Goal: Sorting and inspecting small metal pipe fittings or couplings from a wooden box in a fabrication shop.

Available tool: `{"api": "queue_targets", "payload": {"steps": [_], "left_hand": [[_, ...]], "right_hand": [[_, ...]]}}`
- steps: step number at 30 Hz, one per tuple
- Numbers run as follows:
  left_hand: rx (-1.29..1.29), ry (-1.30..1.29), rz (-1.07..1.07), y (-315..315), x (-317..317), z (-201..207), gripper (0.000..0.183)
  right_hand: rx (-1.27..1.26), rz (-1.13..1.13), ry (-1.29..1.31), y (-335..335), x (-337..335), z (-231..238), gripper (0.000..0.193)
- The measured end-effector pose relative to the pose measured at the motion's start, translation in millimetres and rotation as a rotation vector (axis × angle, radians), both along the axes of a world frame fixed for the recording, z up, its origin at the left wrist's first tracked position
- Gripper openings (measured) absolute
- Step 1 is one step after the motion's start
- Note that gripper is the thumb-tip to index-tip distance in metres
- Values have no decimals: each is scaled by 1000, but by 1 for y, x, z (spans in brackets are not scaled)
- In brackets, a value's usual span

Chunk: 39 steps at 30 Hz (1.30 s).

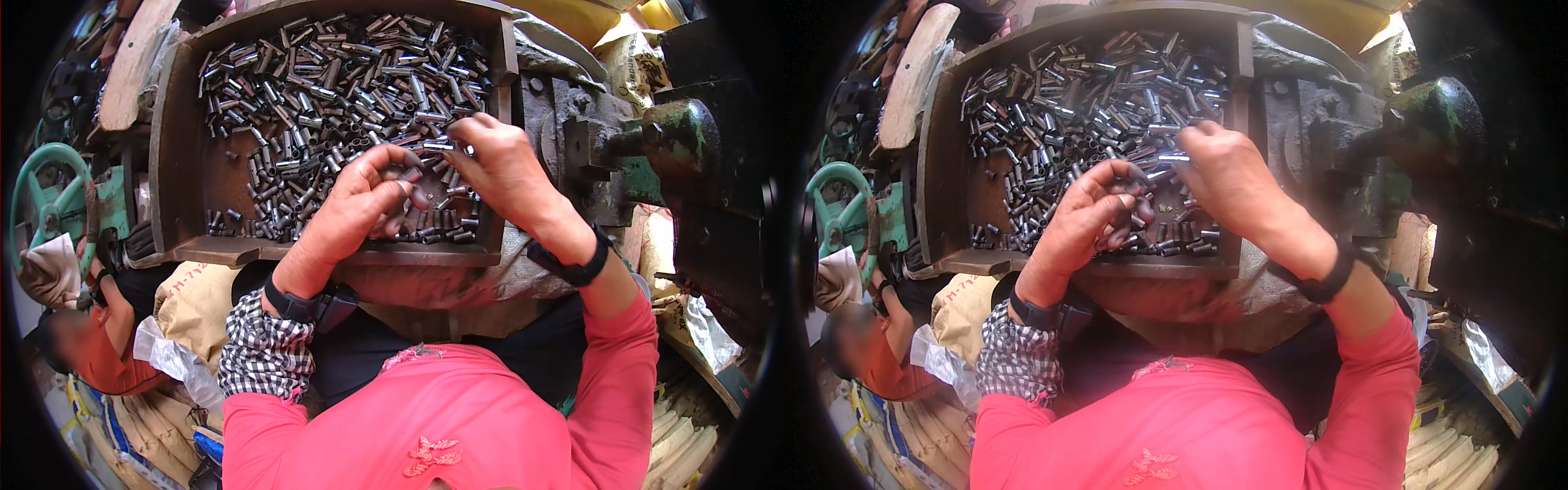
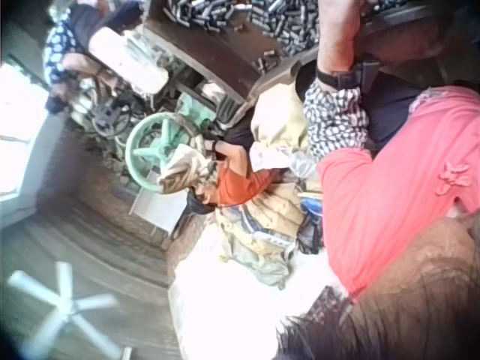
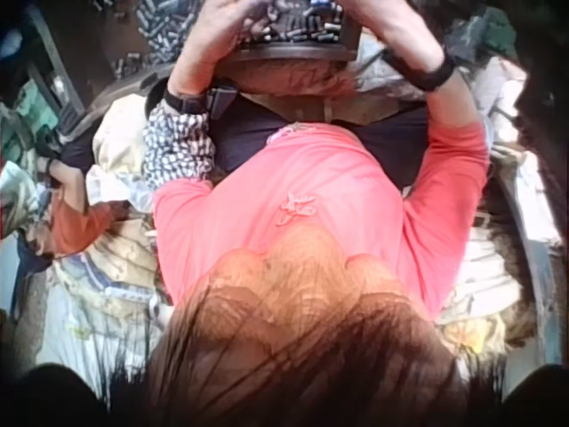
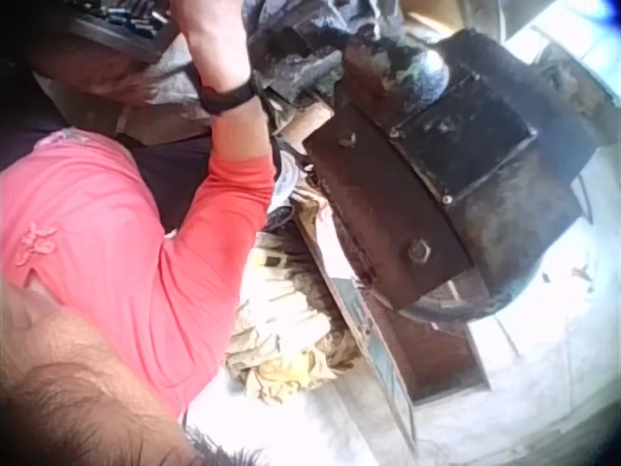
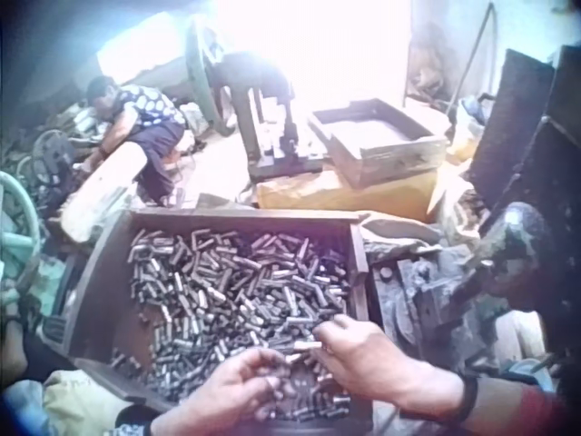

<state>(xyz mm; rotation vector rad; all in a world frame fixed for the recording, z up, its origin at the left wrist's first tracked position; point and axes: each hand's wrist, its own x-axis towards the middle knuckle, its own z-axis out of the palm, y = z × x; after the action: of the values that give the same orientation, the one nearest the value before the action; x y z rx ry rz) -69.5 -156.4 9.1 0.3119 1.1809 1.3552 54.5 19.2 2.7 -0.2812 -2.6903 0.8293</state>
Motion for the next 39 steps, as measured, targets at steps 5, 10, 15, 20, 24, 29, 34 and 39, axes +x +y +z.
{"api": "queue_targets", "payload": {"steps": [5, 10, 15, 20, 24, 29, 34, 39], "left_hand": [[-76, 456, -173, 0, 3, -9, 18], [134, 1236, -332, 3, 20, -16, 16], [-156, 1642, -678, 10, 25, -16, 19], [-131, 1682, -666, 15, 30, -22, 15], [-165, 1633, -568, 20, 33, -24, 16], [-56, 1254, -346, 23, 26, -13, 20], [-89, 449, -105, 26, 18, -14, 9], [29, 65, 14, 24, 21, -12, 15]], "right_hand": [[392, 77, -273, -11, -22, -10, 16], [386, 105, -290, -11, -13, -9, 18], [37, 22, -25, -10, 5, 0, 12], [-307, -73, -22, -19, 33, 9, 16], [-354, -51, -13, -19, 41, 7, 26], [-889, -176, -114, -16, 45, 6, 23], [-1168, -209, -57, -14, 45, 5, 17], [-1333, -232, -42, -16, 48, 0, 18]]}}
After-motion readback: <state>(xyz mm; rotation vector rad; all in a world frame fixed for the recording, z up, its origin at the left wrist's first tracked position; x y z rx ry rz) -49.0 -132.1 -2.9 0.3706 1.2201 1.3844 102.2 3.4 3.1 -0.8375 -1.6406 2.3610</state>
